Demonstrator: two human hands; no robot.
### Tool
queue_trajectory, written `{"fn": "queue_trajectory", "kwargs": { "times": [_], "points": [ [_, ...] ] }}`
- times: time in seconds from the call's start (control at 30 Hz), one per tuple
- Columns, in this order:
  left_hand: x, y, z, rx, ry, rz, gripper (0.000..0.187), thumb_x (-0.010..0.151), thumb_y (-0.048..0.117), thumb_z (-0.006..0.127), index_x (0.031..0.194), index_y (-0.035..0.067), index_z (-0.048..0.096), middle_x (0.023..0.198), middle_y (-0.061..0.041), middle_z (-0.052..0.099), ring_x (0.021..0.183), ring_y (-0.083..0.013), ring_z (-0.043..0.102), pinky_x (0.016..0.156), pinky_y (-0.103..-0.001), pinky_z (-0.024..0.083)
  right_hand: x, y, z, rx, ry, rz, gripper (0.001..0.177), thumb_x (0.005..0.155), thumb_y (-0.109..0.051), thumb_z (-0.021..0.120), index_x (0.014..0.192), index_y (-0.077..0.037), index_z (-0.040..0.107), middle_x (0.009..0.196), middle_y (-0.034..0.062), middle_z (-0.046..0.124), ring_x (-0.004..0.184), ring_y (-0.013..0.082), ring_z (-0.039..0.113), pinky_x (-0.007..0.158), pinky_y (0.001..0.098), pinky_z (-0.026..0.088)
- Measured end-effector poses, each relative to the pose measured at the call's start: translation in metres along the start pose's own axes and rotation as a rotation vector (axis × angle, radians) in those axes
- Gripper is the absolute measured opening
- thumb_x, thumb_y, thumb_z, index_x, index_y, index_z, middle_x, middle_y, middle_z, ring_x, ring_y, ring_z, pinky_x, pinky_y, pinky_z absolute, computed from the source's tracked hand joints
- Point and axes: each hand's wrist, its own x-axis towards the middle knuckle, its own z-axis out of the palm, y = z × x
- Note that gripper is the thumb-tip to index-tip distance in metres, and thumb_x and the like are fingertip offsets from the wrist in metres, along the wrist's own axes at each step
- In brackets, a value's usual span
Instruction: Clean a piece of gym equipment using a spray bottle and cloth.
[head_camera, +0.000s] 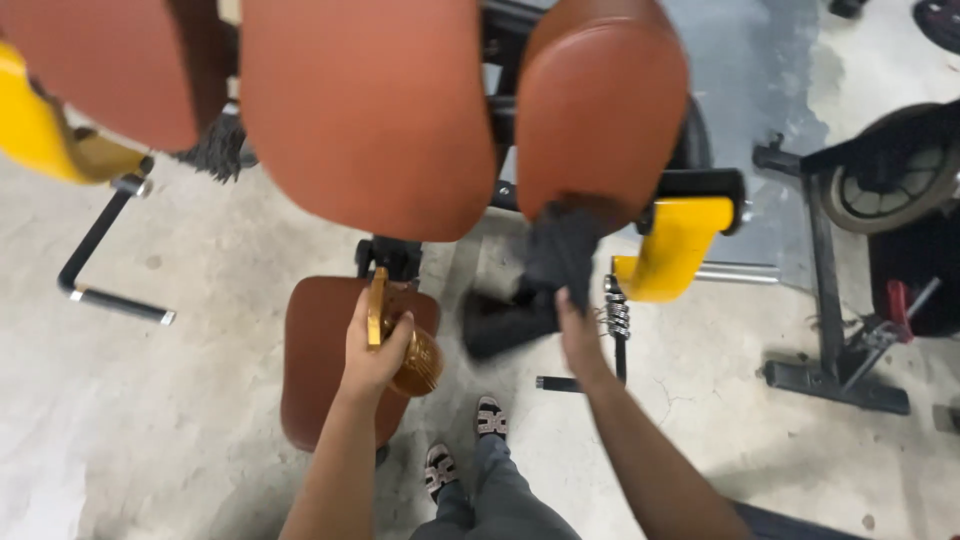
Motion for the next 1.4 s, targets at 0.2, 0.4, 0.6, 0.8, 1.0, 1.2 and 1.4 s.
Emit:
{"fn": "queue_trajectory", "kwargs": {
  "times": [0.2, 0.4, 0.6, 0.8, 1.0, 1.2, 1.4],
  "points": [
    [-0.053, 0.008, -0.067, 0.306, 0.189, -0.295, 0.038, 0.08, 0.012, 0.08, 0.113, 0.004, 0.063, 0.085, -0.007, 0.07, 0.078, -0.0108, 0.067, 0.072, -0.031, 0.056, -0.035, -0.006, 0.108, 0.618, -0.298, 0.658, 0.066, 0.098, -0.05, 0.054, 0.144, -0.002, 0.053, 0.14, 0.0048, 0.064, 0.128, 0.0191, 0.059, 0.113, 0.0356, 0.042],
    [-0.114, -0.038, -0.143, 0.66, 0.196, -0.328, 0.04, 0.075, 0.016, 0.077, 0.113, 0.011, 0.067, 0.1, -0.015, 0.073, 0.093, -0.0351, 0.07, 0.075, -0.043, 0.056, -0.031, 0.016, 0.15, 0.741, -0.371, 0.748, 0.063, 0.099, -0.047, 0.061, 0.141, 0.001, 0.055, 0.132, 0.0133, 0.067, 0.12, 0.0274, 0.065, 0.107, 0.0415, 0.05],
    [-0.128, -0.094, -0.172, 0.973, -0.074, -0.867, 0.035, 0.081, 0.034, 0.074, 0.114, 0.023, 0.068, 0.112, -0.01, 0.075, 0.105, -0.0363, 0.069, 0.088, -0.05, 0.055, -0.033, 0.034, 0.176, 0.521, -0.357, 0.649, 0.059, 0.098, -0.041, 0.062, 0.145, -0.006, 0.053, 0.137, 0.0082, 0.065, 0.121, 0.0235, 0.065, 0.104, 0.04, 0.051],
    [-0.132, -0.098, -0.178, 1.028, -0.167, -0.911, 0.053, 0.084, 0.039, 0.074, 0.131, 0.023, 0.056, 0.12, -0.012, 0.067, 0.105, -0.0391, 0.067, 0.087, -0.051, 0.055, -0.025, 0.066, 0.197, 0.438, -0.458, 0.639, 0.063, 0.099, -0.043, 0.059, 0.148, -0.006, 0.048, 0.141, 0.0097, 0.061, 0.125, 0.0257, 0.061, 0.105, 0.0384, 0.05],
    [-0.147, -0.074, -0.184, 0.777, 0.084, -0.884, 0.056, 0.085, 0.03, 0.074, 0.138, 0.022, 0.057, 0.124, -0.013, 0.07, 0.111, -0.0376, 0.068, 0.094, -0.047, 0.054, -0.014, 0.15, 0.275, 0.007, -0.756, 0.397, 0.072, 0.103, -0.051, 0.058, 0.148, 0.005, 0.053, 0.148, 0.0144, 0.062, 0.134, 0.0277, 0.059, 0.114, 0.0355, 0.043],
    [-0.157, -0.053, -0.183, 0.558, 0.531, -0.628, 0.053, 0.079, 0.015, 0.07, 0.131, 0.012, 0.062, 0.15, -0.015, 0.051, 0.113, -0.0316, 0.07, 0.088, -0.04, 0.06, -0.174, 0.169, 0.349, -0.84, -0.785, -0.41, 0.109, 0.083, -0.07, 0.067, 0.154, 0.006, 0.035, 0.162, 0.0329, 0.014, 0.149, 0.0556, 0.008, 0.116, 0.0742, -0.002],
    [-0.209, -0.073, -0.197, 0.79, 0.778, -0.482, 0.05, 0.083, 0.01, 0.074, 0.132, 0.006, 0.064, 0.15, -0.022, 0.05, 0.127, -0.0362, 0.061, 0.096, -0.041, 0.055, -0.209, 0.055, 0.368, -0.719, -1.262, -0.804, 0.052, 0.088, -0.044, 0.067, 0.139, -0.036, 0.057, 0.168, 0.011, 0.03, 0.154, 0.0497, 0.008, 0.115, 0.0791, 0.003]
  ]
}}
